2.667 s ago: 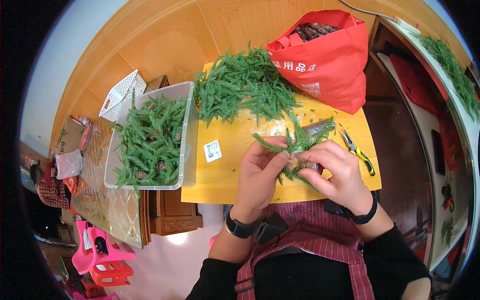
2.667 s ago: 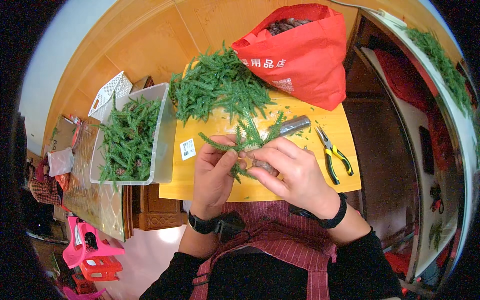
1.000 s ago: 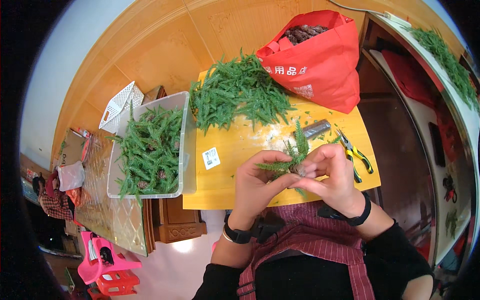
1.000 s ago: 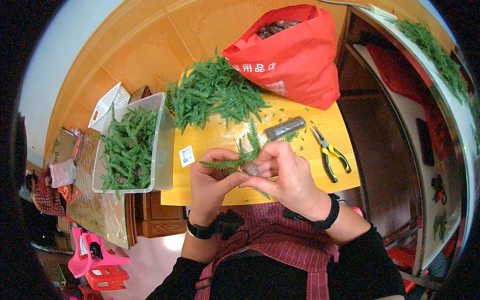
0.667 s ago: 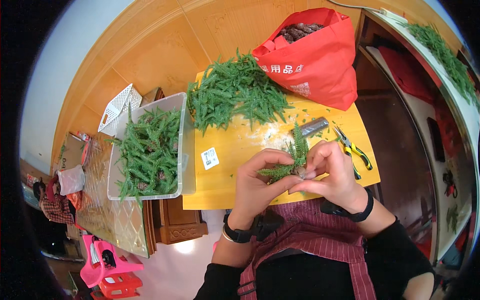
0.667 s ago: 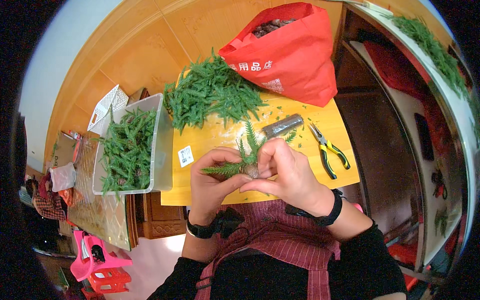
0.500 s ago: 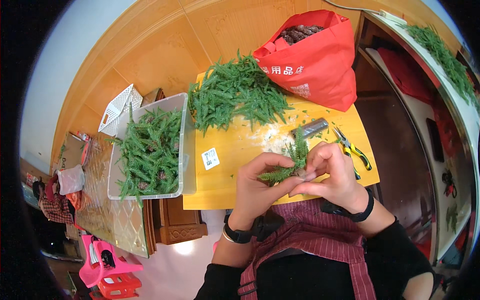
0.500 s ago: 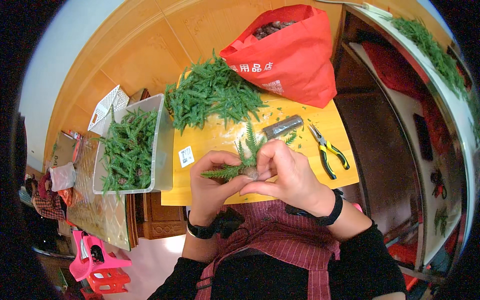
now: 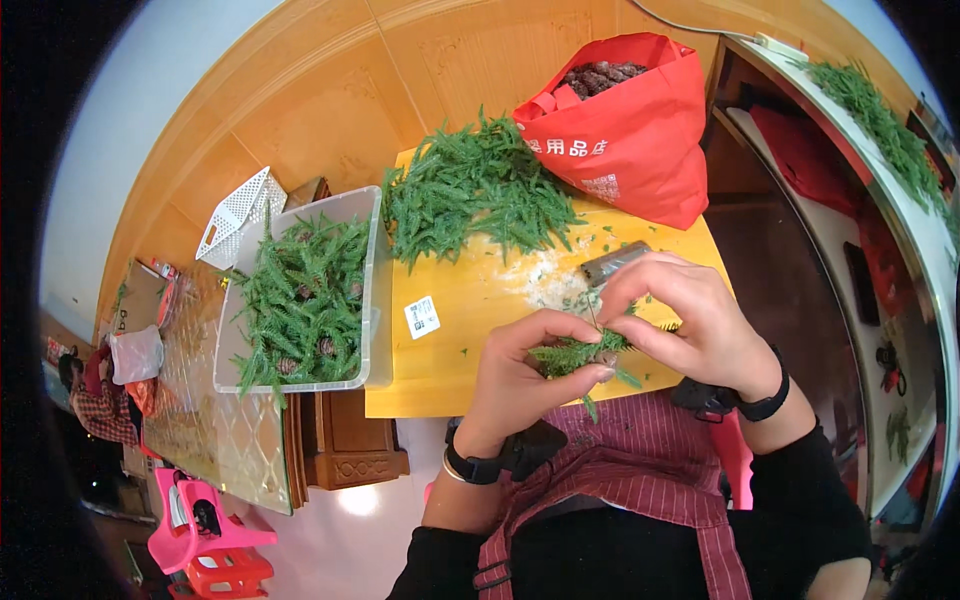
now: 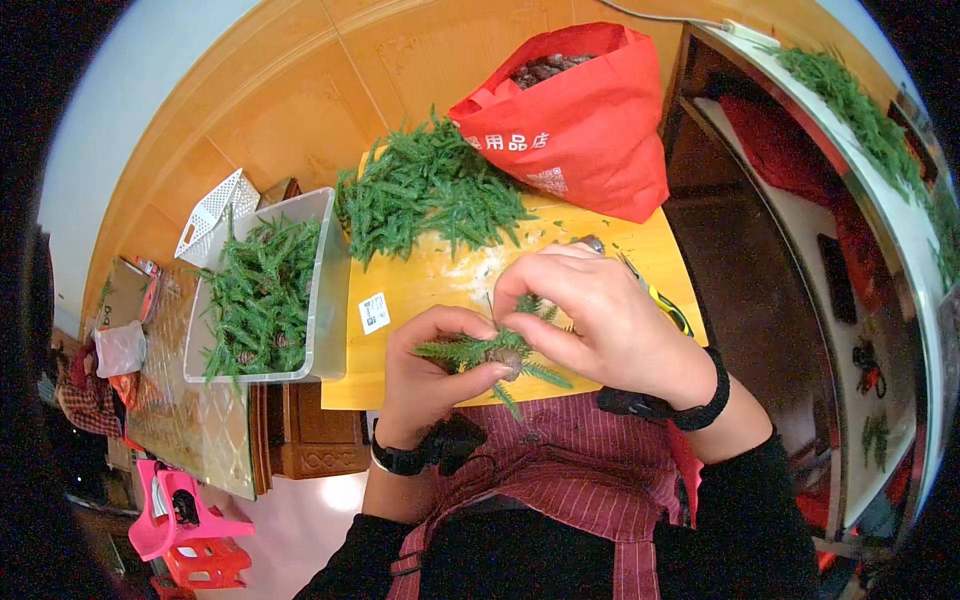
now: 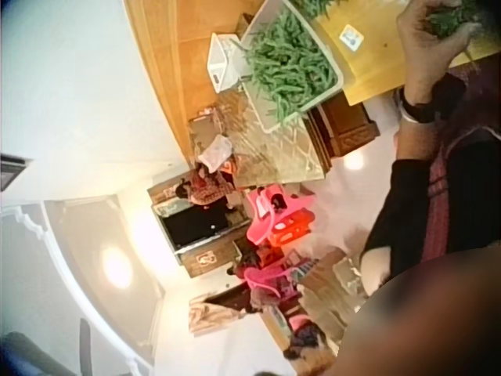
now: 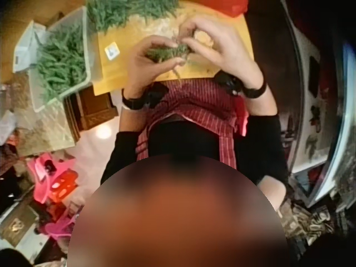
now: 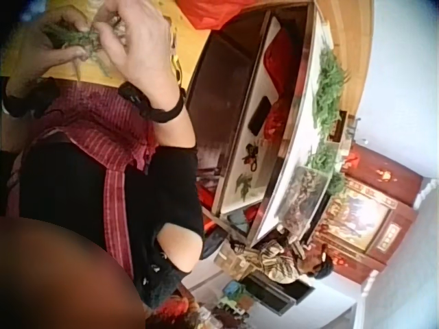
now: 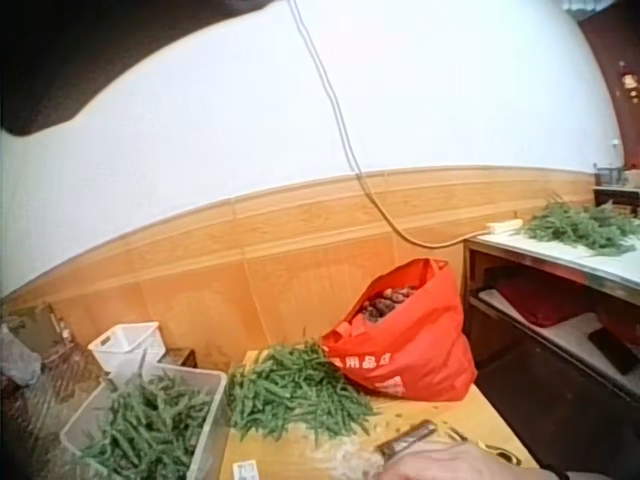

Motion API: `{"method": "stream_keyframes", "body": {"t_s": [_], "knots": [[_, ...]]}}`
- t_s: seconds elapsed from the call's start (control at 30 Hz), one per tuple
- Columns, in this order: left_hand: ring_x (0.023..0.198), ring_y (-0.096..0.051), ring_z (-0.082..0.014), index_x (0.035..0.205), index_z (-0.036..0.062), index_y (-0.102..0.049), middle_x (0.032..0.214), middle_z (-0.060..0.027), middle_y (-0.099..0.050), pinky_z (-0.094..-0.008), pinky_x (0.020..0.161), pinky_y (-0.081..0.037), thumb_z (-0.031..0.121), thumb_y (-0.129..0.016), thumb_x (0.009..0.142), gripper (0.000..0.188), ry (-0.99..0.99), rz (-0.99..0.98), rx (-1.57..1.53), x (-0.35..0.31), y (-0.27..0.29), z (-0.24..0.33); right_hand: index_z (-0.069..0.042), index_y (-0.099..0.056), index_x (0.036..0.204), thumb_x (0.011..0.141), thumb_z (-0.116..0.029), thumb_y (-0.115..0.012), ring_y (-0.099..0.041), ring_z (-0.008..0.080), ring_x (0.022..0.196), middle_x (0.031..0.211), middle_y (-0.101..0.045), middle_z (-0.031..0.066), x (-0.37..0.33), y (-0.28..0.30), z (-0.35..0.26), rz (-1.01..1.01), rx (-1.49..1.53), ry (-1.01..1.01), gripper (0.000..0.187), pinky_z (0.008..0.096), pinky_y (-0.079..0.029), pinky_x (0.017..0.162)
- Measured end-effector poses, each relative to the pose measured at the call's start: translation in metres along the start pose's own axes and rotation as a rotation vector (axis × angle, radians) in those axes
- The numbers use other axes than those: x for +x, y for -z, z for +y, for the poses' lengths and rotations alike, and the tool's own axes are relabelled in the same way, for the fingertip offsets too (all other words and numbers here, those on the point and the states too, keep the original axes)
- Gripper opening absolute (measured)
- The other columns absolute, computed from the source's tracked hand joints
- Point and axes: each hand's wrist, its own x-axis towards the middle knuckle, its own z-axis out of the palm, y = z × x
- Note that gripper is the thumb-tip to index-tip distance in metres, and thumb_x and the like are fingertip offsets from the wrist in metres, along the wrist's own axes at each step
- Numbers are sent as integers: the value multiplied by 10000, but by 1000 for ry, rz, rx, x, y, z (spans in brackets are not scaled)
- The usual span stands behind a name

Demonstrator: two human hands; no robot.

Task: Assemble decorative greenery sprigs by attaching small components and trimming with pliers.

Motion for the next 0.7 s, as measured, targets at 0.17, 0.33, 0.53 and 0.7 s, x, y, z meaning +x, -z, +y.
{"method": "stream_keyframes", "body": {"t_s": [0.17,0.33,0.53,0.7], "knots": [[815,-583,-119,908,1,-584,881,-58,-613,-253,751,-476,-67,-706,650,293,-36,6,-9,-1,-1,-2,-24,-593,808,704,3,-607,-593,263,768,805,-603,94,1,6,-1,-109,-58,82,108,322,-462,698],[818,-591,-127,909,-1,-586,877,-65,-618,-256,739,-475,-70,-711,641,304,-109,2,41,-1,2,-5,-28,-594,798,709,-11,-625,-601,254,769,809,-607,101,0,10,-3,-171,84,27,96,319,-464,698],[821,-600,-137,901,2,-596,887,-80,-630,-256,734,-476,-63,-724,637,301,-132,-54,24,0,1,-3,-26,-591,731,707,-67,-695,-613,232,797,827,-620,99,0,9,4,-192,214,-5,114,306,-467,715],[807,-600,-124,896,6,-605,876,-73,-636,-250,730,-476,-53,-734,637,296,-83,-55,16,-1,4,1,-30,-589,746,729,-72,-697,-605,186,852,845,-617,82,-2,2,10,-225,370,-102,116,292,-459,750]]}}
